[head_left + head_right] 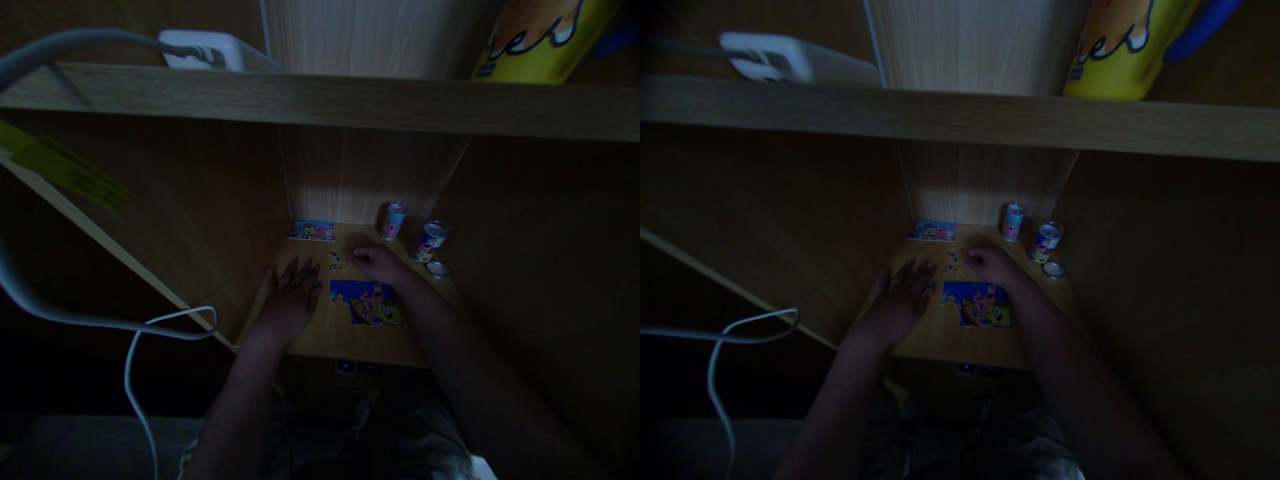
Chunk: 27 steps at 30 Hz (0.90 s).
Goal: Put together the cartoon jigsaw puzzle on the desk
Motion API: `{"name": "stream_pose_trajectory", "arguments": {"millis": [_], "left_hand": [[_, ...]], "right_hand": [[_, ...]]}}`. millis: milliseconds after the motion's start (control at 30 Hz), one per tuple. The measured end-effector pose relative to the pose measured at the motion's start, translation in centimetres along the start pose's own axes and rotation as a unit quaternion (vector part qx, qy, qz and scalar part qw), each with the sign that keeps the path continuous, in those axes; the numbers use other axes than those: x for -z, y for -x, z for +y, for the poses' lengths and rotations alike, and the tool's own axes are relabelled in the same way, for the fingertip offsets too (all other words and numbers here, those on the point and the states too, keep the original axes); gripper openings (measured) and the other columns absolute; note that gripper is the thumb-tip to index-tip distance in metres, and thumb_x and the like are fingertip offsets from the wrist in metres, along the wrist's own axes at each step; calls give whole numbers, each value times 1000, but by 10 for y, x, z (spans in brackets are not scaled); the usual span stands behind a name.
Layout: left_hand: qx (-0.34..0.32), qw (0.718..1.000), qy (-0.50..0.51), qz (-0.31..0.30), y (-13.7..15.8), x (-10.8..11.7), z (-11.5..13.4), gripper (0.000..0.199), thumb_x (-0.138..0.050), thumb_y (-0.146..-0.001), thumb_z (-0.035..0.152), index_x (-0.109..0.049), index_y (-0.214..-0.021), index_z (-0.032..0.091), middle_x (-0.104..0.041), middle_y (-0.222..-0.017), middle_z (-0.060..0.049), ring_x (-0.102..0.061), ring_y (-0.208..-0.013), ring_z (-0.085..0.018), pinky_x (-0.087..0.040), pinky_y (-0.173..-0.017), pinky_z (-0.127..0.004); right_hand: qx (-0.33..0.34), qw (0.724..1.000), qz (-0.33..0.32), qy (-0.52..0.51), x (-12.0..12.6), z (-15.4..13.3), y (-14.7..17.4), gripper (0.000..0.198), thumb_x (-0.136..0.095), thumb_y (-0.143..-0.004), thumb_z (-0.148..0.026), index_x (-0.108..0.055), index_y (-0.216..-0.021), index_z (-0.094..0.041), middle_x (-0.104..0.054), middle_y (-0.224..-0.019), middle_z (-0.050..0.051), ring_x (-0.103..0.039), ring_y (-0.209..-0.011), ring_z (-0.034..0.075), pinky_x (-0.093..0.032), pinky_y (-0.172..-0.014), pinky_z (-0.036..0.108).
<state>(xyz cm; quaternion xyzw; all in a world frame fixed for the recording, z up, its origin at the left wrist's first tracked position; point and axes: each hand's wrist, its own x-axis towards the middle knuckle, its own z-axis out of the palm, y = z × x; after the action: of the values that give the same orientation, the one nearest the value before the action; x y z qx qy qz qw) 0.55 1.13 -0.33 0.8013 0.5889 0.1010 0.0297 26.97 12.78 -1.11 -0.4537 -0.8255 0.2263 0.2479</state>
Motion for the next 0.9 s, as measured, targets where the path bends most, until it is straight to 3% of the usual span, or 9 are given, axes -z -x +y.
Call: {"name": "stream_pose_trajectory", "arguments": {"millis": [100,233,367,567,900], "left_hand": [[13,999,-23,30,-3,1,2,55,-43,-105,17,-46,-159,18,-53,-161,-13,-41,-152,-32,-26,-129,-59],[50,996,-50,48,-6,4,2,52,-48,-92,0,-65,-140,11,-69,-136,-17,-62,-125,-28,-48,-111,-39],[55,996,-48,58,-5,6,0,52,-47,-90,-1,-69,-133,16,-69,-133,-15,-63,-116,-27,-49,-108,-39],[131,986,-66,77,-1,8,3,36,-40,-104,18,-73,-119,17,-65,-135,-18,-61,-119,-36,-54,-92,-49],[153,986,-55,49,-2,14,7,33,-41,-107,22,-71,-119,15,-66,-135,-19,-60,-125,-35,-52,-98,-48]], "right_hand": [[-5,1000,4,-3,0,0,0,44,-52,-99,-54,-60,-74,-19,-55,-65,-2,-46,-62,13,-31,-61,29],[-1,1000,4,0,-1,2,-1,45,-52,-99,-55,-59,-73,-19,-54,-64,-2,-49,-64,14,-32,-62,28],[-4,1000,-1,3,-1,3,-2,45,-52,-99,-56,-61,-75,-19,-55,-65,-2,-50,-65,14,-33,-62,28],[-2,1000,-5,5,0,2,-1,45,-50,-100,-55,-57,-73,-20,-51,-64,-3,-48,-64,14,-31,-61,28],[0,999,-17,-27,3,-2,1,43,-55,-99,-55,-65,-78,-19,-58,-68,-2,-51,-66,14,-34,-64,28]]}}
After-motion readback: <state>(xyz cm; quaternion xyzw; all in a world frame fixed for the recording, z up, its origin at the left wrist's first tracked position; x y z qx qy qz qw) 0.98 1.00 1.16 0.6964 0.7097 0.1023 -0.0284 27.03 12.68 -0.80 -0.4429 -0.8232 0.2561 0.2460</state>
